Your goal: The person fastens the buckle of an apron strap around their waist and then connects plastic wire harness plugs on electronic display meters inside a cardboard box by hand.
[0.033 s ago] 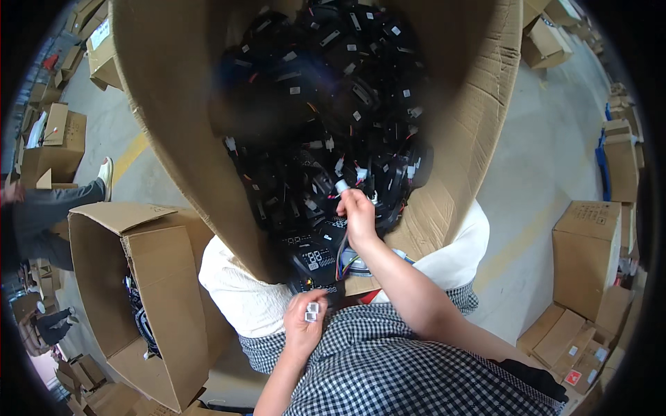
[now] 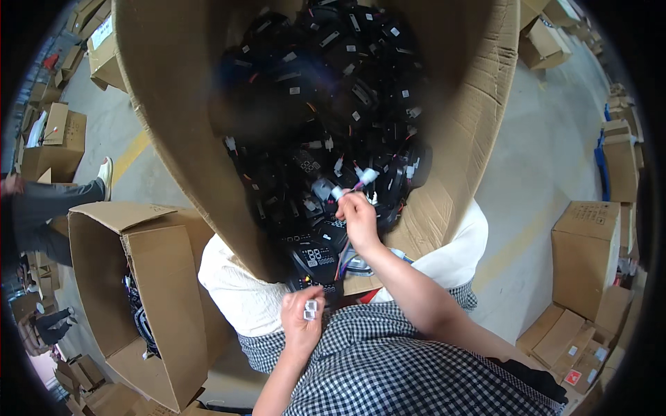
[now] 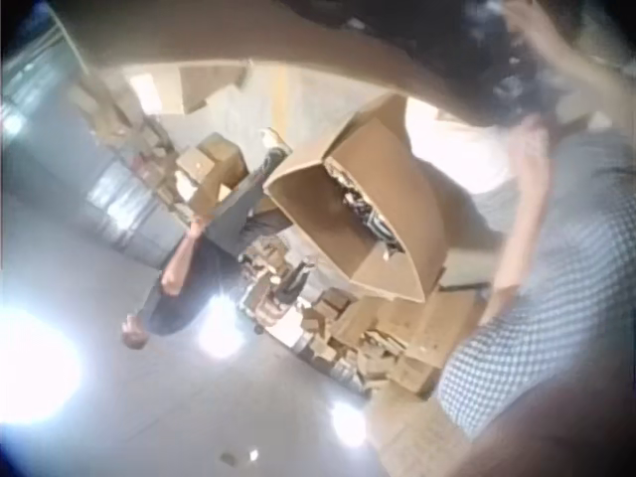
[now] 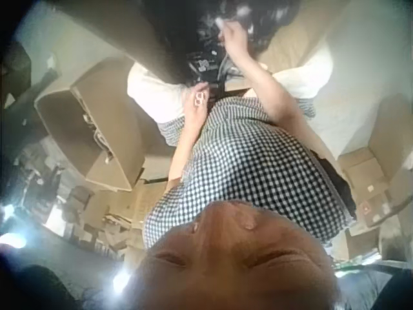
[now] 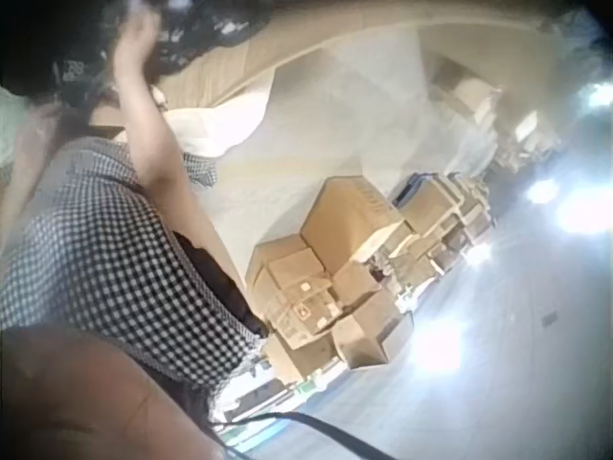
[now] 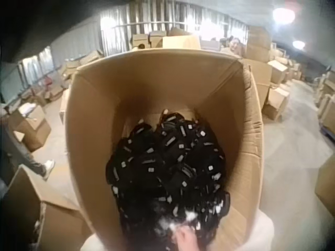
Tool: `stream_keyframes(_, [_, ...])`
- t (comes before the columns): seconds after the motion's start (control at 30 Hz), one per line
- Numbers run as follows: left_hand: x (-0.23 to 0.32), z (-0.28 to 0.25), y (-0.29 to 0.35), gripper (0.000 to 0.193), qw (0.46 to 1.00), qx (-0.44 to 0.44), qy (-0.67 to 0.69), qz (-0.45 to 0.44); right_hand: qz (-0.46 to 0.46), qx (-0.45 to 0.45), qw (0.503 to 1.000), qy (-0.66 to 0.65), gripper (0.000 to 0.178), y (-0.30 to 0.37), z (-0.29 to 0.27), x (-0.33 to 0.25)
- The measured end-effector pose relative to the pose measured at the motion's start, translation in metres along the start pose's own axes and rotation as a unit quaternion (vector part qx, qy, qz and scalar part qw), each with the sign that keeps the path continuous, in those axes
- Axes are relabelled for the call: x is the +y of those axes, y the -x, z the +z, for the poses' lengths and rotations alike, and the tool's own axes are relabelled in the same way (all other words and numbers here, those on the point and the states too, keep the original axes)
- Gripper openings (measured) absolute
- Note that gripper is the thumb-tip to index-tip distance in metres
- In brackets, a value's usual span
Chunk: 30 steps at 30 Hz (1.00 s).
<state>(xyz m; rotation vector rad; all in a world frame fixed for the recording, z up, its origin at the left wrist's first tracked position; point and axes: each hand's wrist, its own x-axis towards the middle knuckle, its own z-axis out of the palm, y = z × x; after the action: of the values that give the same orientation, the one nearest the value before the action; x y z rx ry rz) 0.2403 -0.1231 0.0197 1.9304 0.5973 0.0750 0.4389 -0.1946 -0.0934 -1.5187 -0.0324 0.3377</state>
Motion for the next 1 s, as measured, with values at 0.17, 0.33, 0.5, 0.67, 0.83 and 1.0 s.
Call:
stream_keyframes(0.17, [0.018, 0.014, -0.018, 0.036, 0.978, 0.092, -0.137, 0.127, -0.237, -0.239, 0.872, 0.356, 0.007, 0.074, -0.046, -0.056])
stream_keyframes(0.33, [0.007, 0.025, -0.016, 0.037, 0.995, -0.078, -0.008, 0.067, -0.277, -0.317, 0.825, 0.378, 0.018, 0.12, -0.06, -0.05])
stream_keyframes(0.5, [-0.003, 0.036, -0.015, 0.023, 0.988, -0.059, 0.132, 0.06, -0.245, -0.368, 0.819, 0.366, 0.014, 0.117, -0.076, -0.063])
stream_keyframes(0.67, [-0.007, 0.028, -0.007, 0.02, 0.991, -0.085, 0.107, 0.005, 0.181, -0.258, 0.936, 0.159, 0.008, 0.121, -0.098, -0.119])
stream_keyframes(0.83, [-0.011, 0.025, -0.01, 0.015, 0.981, -0.148, 0.127, 0.025, -0.328, -0.25, 0.808, 0.421, 0.014, 0.102, -0.099, -0.122])
stream_keyframes(1.0, [-0.01, 0.019, -0.012, 0.018, 0.955, -0.176, 0.223, -0.08, -0.405, -0.325, 0.706, 0.482, 0.006, 0.087, -0.101, -0.12])
